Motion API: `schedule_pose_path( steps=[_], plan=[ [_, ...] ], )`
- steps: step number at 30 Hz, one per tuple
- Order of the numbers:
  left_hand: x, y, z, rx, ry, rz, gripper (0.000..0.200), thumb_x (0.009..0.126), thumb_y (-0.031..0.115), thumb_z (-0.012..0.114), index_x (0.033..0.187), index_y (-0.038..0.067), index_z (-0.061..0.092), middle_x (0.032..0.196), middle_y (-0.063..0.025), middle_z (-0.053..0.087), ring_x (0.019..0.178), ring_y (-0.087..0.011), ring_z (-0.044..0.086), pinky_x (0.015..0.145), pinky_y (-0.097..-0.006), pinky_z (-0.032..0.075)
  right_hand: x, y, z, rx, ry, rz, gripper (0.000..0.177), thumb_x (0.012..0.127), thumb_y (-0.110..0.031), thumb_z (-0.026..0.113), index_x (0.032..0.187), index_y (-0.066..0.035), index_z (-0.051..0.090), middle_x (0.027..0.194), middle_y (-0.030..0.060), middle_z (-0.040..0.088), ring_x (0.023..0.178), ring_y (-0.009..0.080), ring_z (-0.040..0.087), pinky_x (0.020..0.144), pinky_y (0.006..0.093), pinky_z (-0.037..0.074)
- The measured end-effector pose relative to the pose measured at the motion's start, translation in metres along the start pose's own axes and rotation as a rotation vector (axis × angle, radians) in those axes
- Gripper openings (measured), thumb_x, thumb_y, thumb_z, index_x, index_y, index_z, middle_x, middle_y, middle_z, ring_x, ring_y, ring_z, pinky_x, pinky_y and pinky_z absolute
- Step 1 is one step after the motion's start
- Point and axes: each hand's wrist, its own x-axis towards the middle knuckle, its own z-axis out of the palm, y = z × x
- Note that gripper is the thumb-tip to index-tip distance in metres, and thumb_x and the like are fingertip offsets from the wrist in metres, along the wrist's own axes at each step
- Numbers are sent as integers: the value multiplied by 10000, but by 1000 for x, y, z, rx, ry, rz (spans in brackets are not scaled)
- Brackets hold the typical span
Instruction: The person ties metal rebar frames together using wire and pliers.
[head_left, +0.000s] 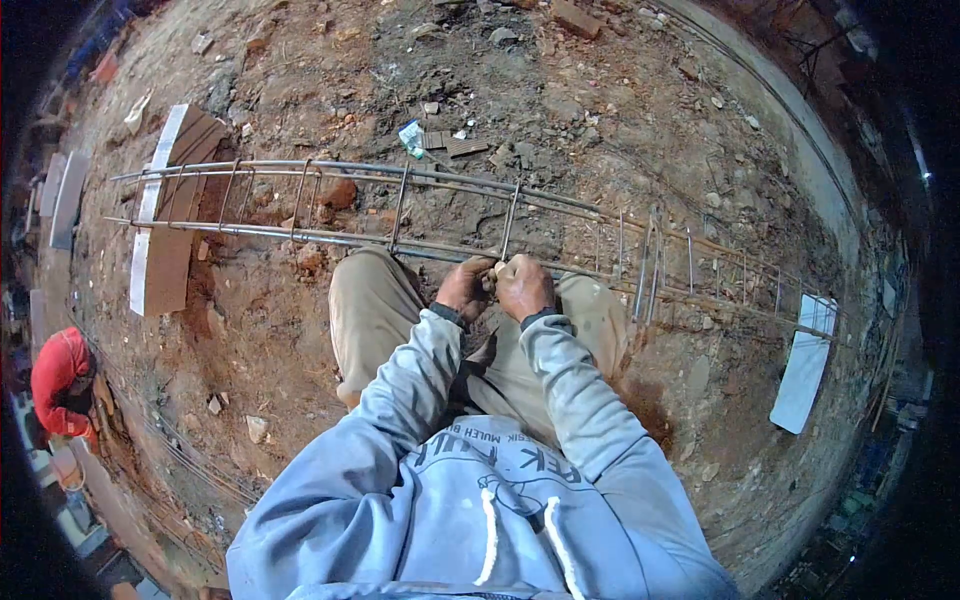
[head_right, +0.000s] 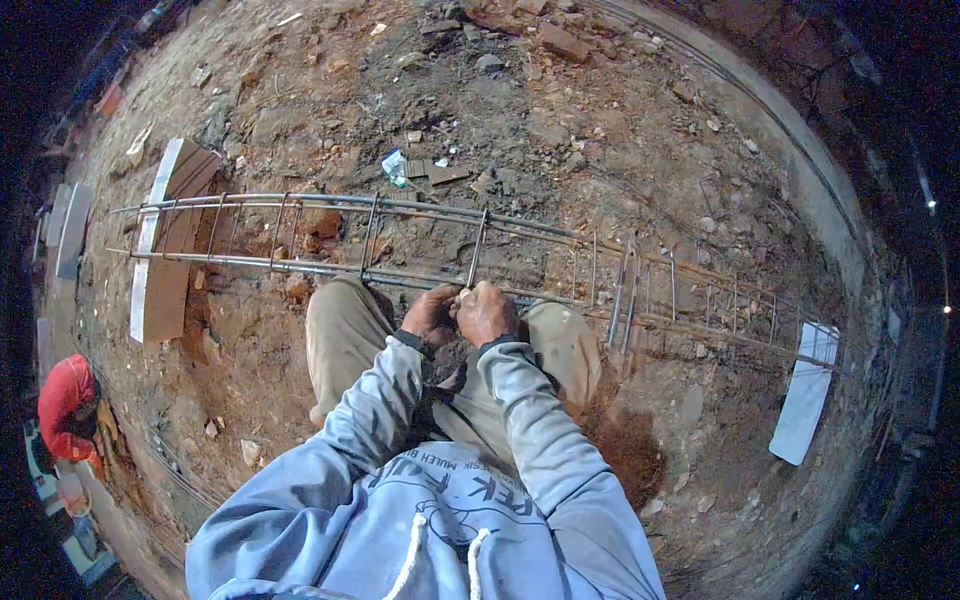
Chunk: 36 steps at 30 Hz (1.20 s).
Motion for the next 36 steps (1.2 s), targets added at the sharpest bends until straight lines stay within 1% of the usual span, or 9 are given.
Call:
schedule_pose_path(
  steps=[4, 11, 14, 15, 18, 25, 28, 30, 36],
  plan=[
    [-18, 2, 18, 200, 153, 91, 127, 846, 148, 527, 896, 55, 597, 792, -27, 620, 638, -127, 569, 530, -219, 441, 4, -2, -4, -77, -115, 34, 302, 789, -299, 545, 795, -6, 619, 873, 238, 616, 817, 398, 602, 726, 453, 486],
    [-12, -5, 28, 94, 58, 162, 292, 885, 375, 524, 942, 102, 612, 871, -23, 622, 764, -141, 588, 633, -282, 473, 0, 1, 0, -1, -129, 112, 290, 790, -294, 549, 809, -10, 605, 862, 248, 608, 813, 412, 590, 713, 473, 472],
    [-14, 3, 26, 71, -155, 86, 342, 888, 425, 500, 934, 102, 602, 883, -31, 621, 772, -155, 590, 650, -277, 471, -3, 15, 14, 46, 68, -60, 287, 780, -280, 583, 733, 4, 594, 757, 254, 582, 723, 419, 571, 639, 472, 444],
    [-19, 0, 31, 113, -59, 118, 398, 887, 472, 474, 926, 93, 592, 858, -44, 619, 750, -175, 586, 652, -291, 466, -4, 16, 14, 66, 71, -47, 289, 780, -286, 585, 743, 0, 595, 763, 252, 584, 736, 415, 572, 649, 468, 443],
    [-20, 2, 38, 113, -55, 148, 436, 886, 478, 458, 972, 69, 583, 888, -123, 632, 792, -249, 616, 729, -357, 495, -6, 19, 16, 117, 62, -11, 290, 776, -295, 590, 755, -5, 597, 772, 249, 587, 759, 411, 572, 665, 463, 441],
    [-5, 5, 23, 131, -37, 126, 303, 882, 365, 511, 920, 75, 591, 835, -75, 633, 728, -201, 614, 669, -321, 497, -10, 11, 8, 164, 41, 31, 264, 771, -274, 578, 763, -10, 594, 772, 246, 587, 769, 418, 569, 660, 460, 442],
    [-6, 3, 24, 278, -3, 181, 234, 868, 315, 556, 906, 87, 589, 821, -34, 615, 722, -153, 596, 653, -292, 480, -9, 15, 15, 113, 108, 10, 264, 774, -269, 569, 753, -6, 584, 764, 250, 582, 759, 426, 563, 645, 464, 441],
    [-17, 9, 33, 610, 20, 257, 195, 858, 288, 588, 881, 95, 582, 827, 0, 590, 732, -106, 566, 642, -247, 451, -13, 14, 10, 114, 53, 34, 256, 776, -259, 565, 748, -5, 580, 760, 252, 580, 755, 428, 561, 639, 468, 439],
    [-33, 13, 45, 1069, 112, 375, 333, 847, 337, 610, 992, 38, 588, 874, -6, 588, 777, -90, 509, 676, -234, 406, -31, 10, 11, 118, 38, -7, 236, 810, -265, 525, 774, -34, 550, 802, 239, 585, 775, 420, 566, 671, 499, 441]
  ],
)
